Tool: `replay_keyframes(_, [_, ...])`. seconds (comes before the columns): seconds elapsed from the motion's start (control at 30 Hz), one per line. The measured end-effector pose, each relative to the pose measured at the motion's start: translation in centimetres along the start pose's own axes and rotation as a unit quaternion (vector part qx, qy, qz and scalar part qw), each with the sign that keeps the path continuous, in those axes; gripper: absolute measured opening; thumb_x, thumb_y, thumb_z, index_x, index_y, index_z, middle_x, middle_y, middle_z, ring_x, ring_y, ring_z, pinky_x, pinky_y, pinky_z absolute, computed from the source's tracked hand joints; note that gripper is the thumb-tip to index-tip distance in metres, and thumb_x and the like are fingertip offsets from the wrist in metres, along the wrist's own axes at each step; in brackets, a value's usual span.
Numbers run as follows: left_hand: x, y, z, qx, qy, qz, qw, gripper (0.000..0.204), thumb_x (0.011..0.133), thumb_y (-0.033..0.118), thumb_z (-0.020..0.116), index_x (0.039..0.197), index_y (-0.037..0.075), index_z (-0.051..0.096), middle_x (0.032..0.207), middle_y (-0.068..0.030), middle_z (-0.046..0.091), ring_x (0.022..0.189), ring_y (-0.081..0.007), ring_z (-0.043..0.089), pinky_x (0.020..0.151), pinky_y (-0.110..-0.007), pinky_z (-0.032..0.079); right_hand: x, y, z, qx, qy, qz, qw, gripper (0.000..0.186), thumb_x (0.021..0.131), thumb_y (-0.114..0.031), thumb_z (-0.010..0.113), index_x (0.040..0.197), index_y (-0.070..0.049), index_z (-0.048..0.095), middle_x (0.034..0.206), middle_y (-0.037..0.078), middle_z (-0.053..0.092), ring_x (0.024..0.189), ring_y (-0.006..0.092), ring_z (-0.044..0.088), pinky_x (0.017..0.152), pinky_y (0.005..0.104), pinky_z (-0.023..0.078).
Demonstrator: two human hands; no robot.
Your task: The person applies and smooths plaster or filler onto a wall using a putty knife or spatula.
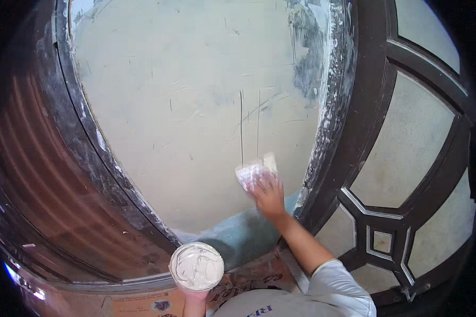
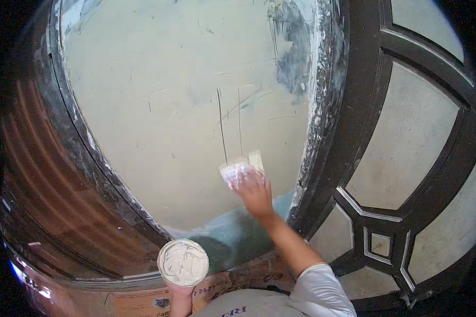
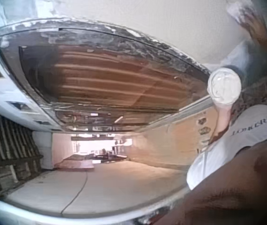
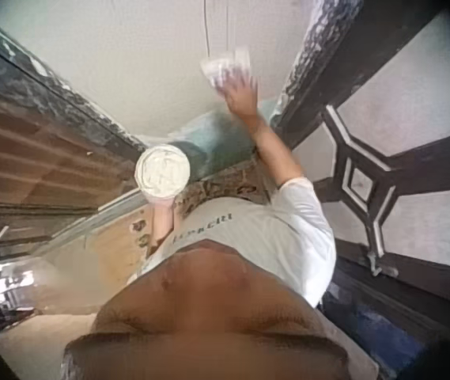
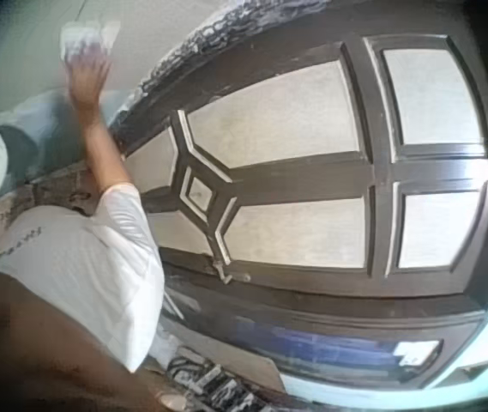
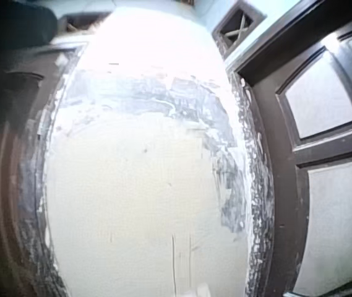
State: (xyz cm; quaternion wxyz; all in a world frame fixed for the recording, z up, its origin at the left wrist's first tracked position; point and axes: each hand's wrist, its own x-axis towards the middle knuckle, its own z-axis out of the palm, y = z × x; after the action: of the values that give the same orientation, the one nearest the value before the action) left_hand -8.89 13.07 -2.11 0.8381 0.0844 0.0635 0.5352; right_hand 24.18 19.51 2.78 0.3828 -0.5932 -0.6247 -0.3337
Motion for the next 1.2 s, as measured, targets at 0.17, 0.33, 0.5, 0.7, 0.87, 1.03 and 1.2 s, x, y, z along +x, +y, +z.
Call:
replay_keyframes(0.17, [-0.3,0.7,-0.2,0.052,-0.02,0.021,0.998,0.074,0.09,0.065,0.038,0.142,0.013,0.042,0.146,-0.0138,0.042,0.133,-0.0377,0.04,0.111,-0.057,0.03,-2.7,-0.2,-2.0,0.024,0.059,-0.002,0.998,0.022,0.079,-0.016,0.069,0.101,-0.019,0.071,0.122,0.006,0.06,0.12,0.0312,0.051,0.092,0.0501,0.042])
replay_keyframes(0.33, [-0.1,1.0,0.5,0.022,0.023,0.001,0.999,0.069,0.092,0.061,0.037,0.14,0.012,0.045,0.143,-0.0135,0.045,0.131,-0.0377,0.042,0.11,-0.056,0.031,13.1,-1.7,-8.1,-0.025,0.175,-0.054,0.983,0.033,0.077,-0.012,0.068,0.109,-0.021,0.07,0.125,0.004,0.06,0.118,0.0295,0.051,0.091,0.0447,0.041])
replay_keyframes(0.5, [-0.4,1.3,0.8,0.074,0.002,-0.004,0.997,0.068,0.092,0.06,0.038,0.14,0.012,0.045,0.144,-0.0138,0.045,0.131,-0.0379,0.043,0.11,-0.057,0.031,18.1,-2.7,-8.5,-0.053,0.131,-0.024,0.99,0.038,0.079,-0.01,0.063,0.115,-0.023,0.066,0.129,0.002,0.058,0.12,0.0289,0.05,0.091,0.0443,0.04])
replay_keyframes(0.7, [-1.3,2.9,0.2,-0.012,0.015,-0.023,1.0,0.06,0.094,0.05,0.038,0.137,0.009,0.047,0.142,-0.0151,0.046,0.13,-0.0378,0.043,0.11,-0.057,0.031,-3.6,-4.3,0.6,-0.046,-0.051,-0.013,0.998,0.037,0.079,-0.021,0.066,0.117,-0.022,0.065,0.128,0.004,0.058,0.121,0.0276,0.05,0.098,0.0471,0.04])
replay_keyframes(0.87, [-1.6,4.1,-0.5,0.047,0.016,-0.011,0.999,0.059,0.096,0.049,0.037,0.137,0.009,0.048,0.141,-0.0141,0.048,0.129,-0.0369,0.045,0.11,-0.056,0.032,-13.1,-5.5,0.9,0.069,-0.133,0.113,0.982,0.036,0.082,-0.008,0.063,0.116,-0.017,0.064,0.119,0.009,0.062,0.11,0.031,0.056,0.091,0.0425,0.046])
replay_keyframes(1.03, [-0.6,4.3,0.1,0.029,0.042,-0.015,0.999,0.064,0.094,0.057,0.034,0.136,0.01,0.049,0.141,-0.0127,0.048,0.129,-0.0357,0.045,0.109,-0.055,0.034,-8.6,-6.4,-2.3,0.352,-0.087,0.358,0.86,0.027,0.095,-0.02,0.059,0.119,-0.008,0.059,0.107,0.007,0.064,0.095,0.0196,0.061,0.079,0.0329,0.051])
replay_keyframes(1.2, [0.1,4.0,1.8,0.007,0.015,-0.055,0.998,0.066,0.093,0.059,0.036,0.138,0.012,0.047,0.143,-0.0132,0.046,0.131,-0.0366,0.043,0.11,-0.056,0.031,-3.4,-8.2,-6.3,0.61,-0.024,0.427,0.667,0.041,0.094,-0.037,0.06,0.118,-0.006,0.049,0.102,0.008,0.062,0.09,0.0185,0.063,0.075,0.0371,0.056])
